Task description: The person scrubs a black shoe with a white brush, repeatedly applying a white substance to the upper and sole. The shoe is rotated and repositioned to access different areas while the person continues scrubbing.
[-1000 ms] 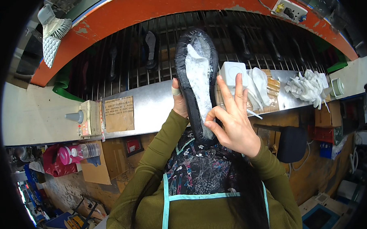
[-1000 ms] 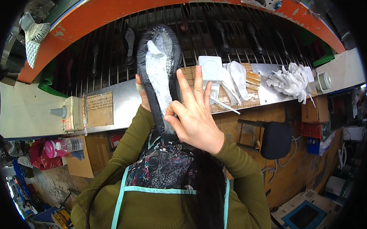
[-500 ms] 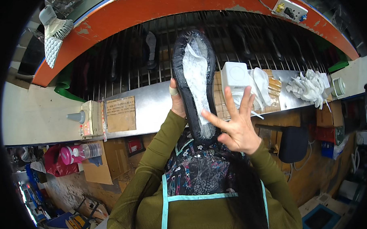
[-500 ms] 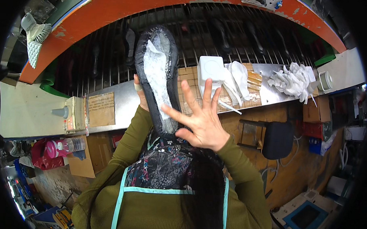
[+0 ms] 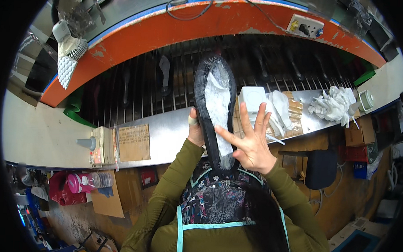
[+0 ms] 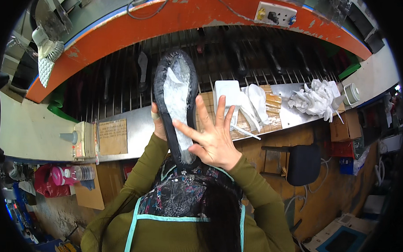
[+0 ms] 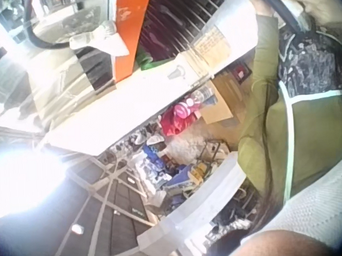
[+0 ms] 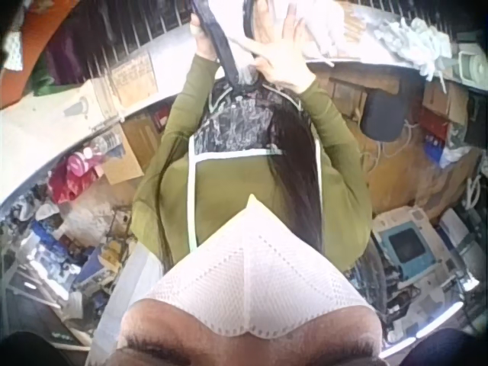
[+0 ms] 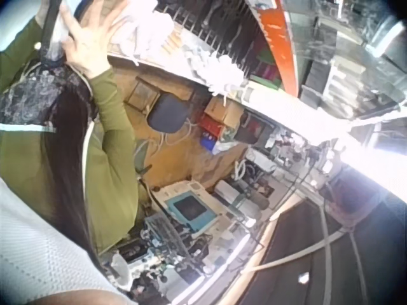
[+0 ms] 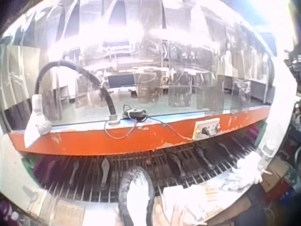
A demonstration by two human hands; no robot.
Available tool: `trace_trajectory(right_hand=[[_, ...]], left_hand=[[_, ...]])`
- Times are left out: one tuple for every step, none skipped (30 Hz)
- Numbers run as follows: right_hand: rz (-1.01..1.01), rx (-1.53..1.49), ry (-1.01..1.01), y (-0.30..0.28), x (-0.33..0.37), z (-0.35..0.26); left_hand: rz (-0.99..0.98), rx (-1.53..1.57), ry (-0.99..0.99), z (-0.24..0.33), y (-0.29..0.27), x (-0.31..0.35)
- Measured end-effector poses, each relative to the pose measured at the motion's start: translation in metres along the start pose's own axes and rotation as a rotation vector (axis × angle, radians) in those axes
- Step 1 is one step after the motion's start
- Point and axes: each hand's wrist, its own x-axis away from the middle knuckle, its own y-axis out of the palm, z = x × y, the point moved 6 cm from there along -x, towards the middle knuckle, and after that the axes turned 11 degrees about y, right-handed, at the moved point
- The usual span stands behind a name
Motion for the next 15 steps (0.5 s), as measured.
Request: trace_trajectory(right_hand=[[0.045, -0.009, 0.035, -0.006, -0.009, 0.001], [0.090, -0.018, 0.070, -0.014, -0.020, 0.002], [0.136, -0.029, 0.105, -0.023, -0.031, 0.003], [0.215, -0.077, 0.137, -0.033, -0.042, 0.007], [0.305, -0.113, 0.145, -0.044, -0.051, 0.010], [0.346, -0.230, 0.116, -0.051, -0.059, 0.016], [0.389, -0.345, 0.089, -0.058, -0.065, 0.024], [0.428, -0.335, 0.141, -0.061, -0.074, 0.024], [0.472, -0.285, 0.208, -0.065, -0.079, 0.015], [0.435, -0.297, 0.244, -0.060, -0.082, 0.015], [0.398, -0.309, 0.281, -0.056, -0.086, 0.018], [0.343, -0.319, 0.293, -0.054, -0.088, 0.022], [0.283, -0.330, 0.305, -0.051, -0.089, 0.026], [0.224, -0.342, 0.317, -0.048, -0.090, 0.029], [0.216, -0.388, 0.311, -0.048, -0.090, 0.030]], left_hand=[[-0.014, -0.010, 0.007, 0.001, 0.001, 0.001], [-0.019, 0.022, -0.010, 0.001, 0.002, 0.002], [-0.018, -0.014, 0.001, 0.002, 0.004, 0.003], [-0.016, -0.028, -0.010, -0.001, 0.000, 0.003], [-0.016, -0.042, -0.027, -0.003, -0.003, 0.003], [-0.029, -0.040, -0.026, -0.004, -0.002, 0.003], [-0.044, -0.037, -0.029, -0.006, -0.001, 0.002], [-0.049, -0.036, -0.023, -0.005, 0.001, 0.003], [-0.065, -0.034, -0.022, -0.003, 0.004, 0.002], [-0.082, -0.030, -0.025, -0.001, 0.009, 0.003], [-0.098, -0.026, -0.028, 0.000, 0.013, 0.003], [-0.102, -0.021, -0.025, 0.000, 0.015, 0.003], [-0.096, -0.018, -0.024, 0.001, 0.018, 0.004], [-0.091, -0.015, -0.024, 0.004, 0.022, 0.004], [-0.085, -0.011, -0.023, 0.005, 0.025, 0.005]])
